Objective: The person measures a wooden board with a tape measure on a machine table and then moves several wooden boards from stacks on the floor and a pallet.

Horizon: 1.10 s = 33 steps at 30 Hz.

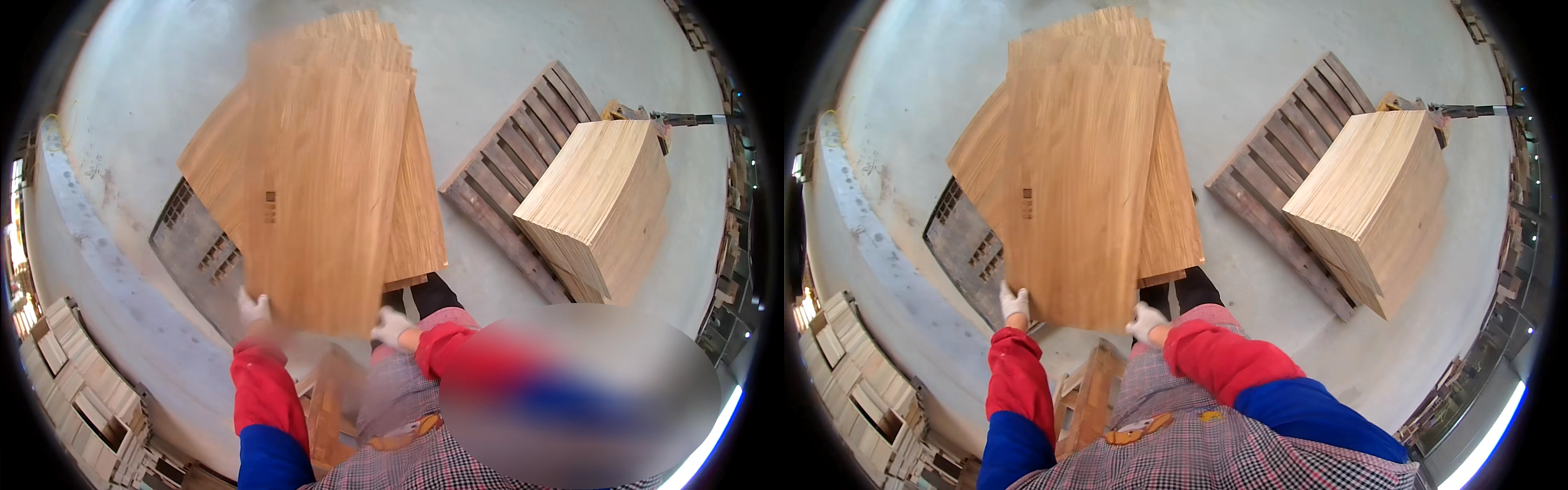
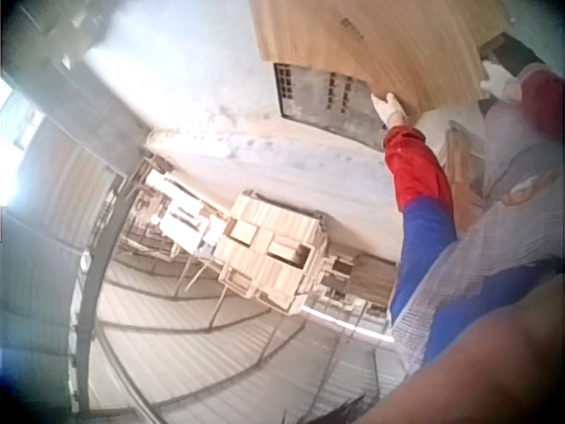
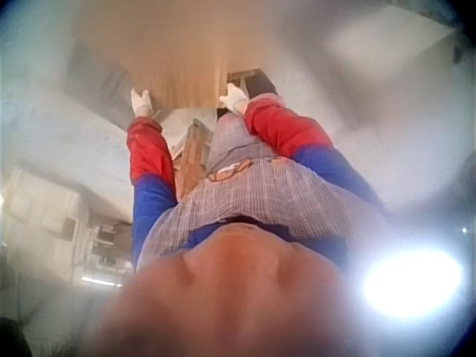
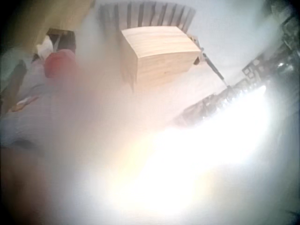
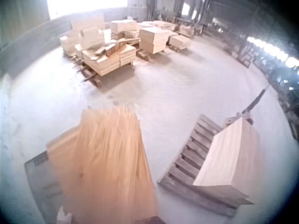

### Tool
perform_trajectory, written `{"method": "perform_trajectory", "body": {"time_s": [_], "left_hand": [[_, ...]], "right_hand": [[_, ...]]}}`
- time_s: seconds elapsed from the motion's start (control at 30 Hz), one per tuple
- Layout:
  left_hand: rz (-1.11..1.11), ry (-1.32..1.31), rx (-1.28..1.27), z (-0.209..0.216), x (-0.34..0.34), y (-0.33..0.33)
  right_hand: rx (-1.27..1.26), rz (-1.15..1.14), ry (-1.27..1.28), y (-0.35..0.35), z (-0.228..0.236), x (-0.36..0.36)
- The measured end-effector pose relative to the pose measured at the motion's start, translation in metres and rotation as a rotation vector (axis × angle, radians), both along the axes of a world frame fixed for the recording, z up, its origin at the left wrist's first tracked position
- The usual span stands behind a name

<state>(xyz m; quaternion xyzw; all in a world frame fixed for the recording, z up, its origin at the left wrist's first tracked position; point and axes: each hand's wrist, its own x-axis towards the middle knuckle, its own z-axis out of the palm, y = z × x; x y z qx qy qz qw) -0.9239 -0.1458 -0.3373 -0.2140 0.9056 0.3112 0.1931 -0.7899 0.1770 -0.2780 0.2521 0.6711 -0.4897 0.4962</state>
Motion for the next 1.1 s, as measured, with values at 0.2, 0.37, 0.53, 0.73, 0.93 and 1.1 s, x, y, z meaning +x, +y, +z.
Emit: {"method": "perform_trajectory", "body": {"time_s": [0.2,0.37,0.53,0.73,0.93,1.1], "left_hand": [[0.550,0.025,-0.327,-0.011,0.043,-0.067],[0.904,-0.086,0.189,0.028,0.039,-0.004],[0.985,-0.203,0.616,0.006,0.054,-0.054],[0.875,-0.169,0.497,-0.012,0.044,-0.005],[1.007,-0.047,0.583,-0.037,0.062,-0.028],[0.868,-0.041,0.509,-0.018,0.040,-0.045]], "right_hand": [[-0.047,0.258,0.590,0.007,-0.005,-0.064],[0.681,0.122,1.068,0.143,-0.022,-0.250],[0.884,0.278,0.996,0.225,-0.050,-0.382],[0.831,0.342,0.693,0.217,-0.048,-0.413],[0.736,0.315,0.639,0.225,-0.047,-0.370],[0.631,0.141,0.677,0.239,-0.053,-0.233]]}}
